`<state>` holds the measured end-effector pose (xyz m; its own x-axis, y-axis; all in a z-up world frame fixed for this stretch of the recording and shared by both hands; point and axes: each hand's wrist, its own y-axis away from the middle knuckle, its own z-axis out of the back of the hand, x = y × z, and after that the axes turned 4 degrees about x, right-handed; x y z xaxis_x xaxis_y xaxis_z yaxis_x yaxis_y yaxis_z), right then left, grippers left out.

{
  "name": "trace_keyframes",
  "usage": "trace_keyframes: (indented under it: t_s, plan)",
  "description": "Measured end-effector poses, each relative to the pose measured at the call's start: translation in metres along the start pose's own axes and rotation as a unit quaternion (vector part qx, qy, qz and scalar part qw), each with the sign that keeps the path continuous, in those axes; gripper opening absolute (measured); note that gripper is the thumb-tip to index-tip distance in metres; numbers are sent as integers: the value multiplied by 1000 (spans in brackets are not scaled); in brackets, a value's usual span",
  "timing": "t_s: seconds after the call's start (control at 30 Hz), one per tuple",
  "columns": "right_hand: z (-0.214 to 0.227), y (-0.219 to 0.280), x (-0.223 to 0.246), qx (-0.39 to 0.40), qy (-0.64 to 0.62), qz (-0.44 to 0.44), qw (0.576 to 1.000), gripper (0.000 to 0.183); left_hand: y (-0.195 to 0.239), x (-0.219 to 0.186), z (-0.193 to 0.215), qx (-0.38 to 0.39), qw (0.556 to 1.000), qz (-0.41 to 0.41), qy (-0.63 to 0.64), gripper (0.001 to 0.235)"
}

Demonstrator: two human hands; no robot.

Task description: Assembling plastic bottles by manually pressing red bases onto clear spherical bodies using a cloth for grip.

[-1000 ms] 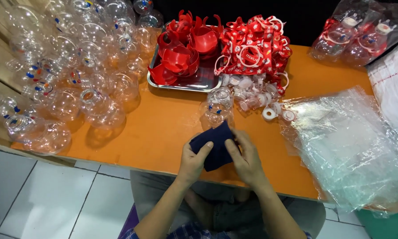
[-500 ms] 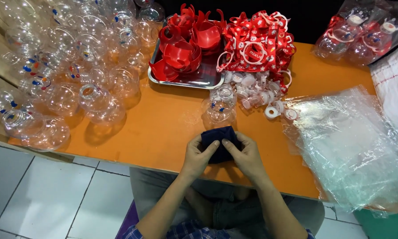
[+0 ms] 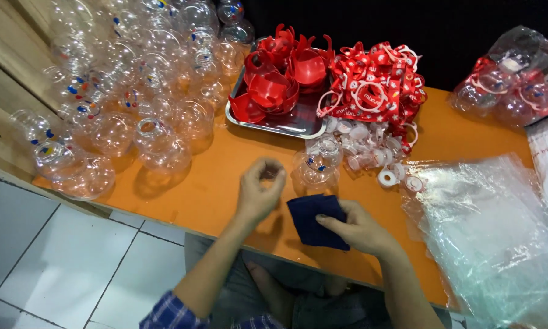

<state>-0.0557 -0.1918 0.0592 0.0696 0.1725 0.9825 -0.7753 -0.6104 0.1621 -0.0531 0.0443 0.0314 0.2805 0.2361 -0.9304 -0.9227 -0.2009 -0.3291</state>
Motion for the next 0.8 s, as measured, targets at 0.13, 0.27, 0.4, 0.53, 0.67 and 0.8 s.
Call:
trace_keyframes:
  t_s: [0.13, 0.27, 0.4, 0.53, 0.67, 0.8]
  plan:
    - [-16, -32, -4, 30, 78, -3, 996, 18, -62, 18, 30, -25, 966, -116, -228, 20]
    - [-32, -60, -5, 44, 97, -2, 994, 13, -122, 59, 48, -80, 826, -188, -526, 30]
    - [-41, -83, -20, 63, 57, 8, 996, 12, -154, 93, 62, -74, 722, -268, -633, 6]
    - [-48, -89, -12, 49, 15, 42, 998, 11, -175, 118, 70, -40, 701, -314, -640, 5]
    - [-49, -84, -14, 38, -4, 71, 997, 15, -191, 136, 70, 23, 674, -289, -679, 9]
    - [-48, -84, -31, 18, -19, 87, 996, 18, -201, 108, 74, 38, 711, -263, -651, 10]
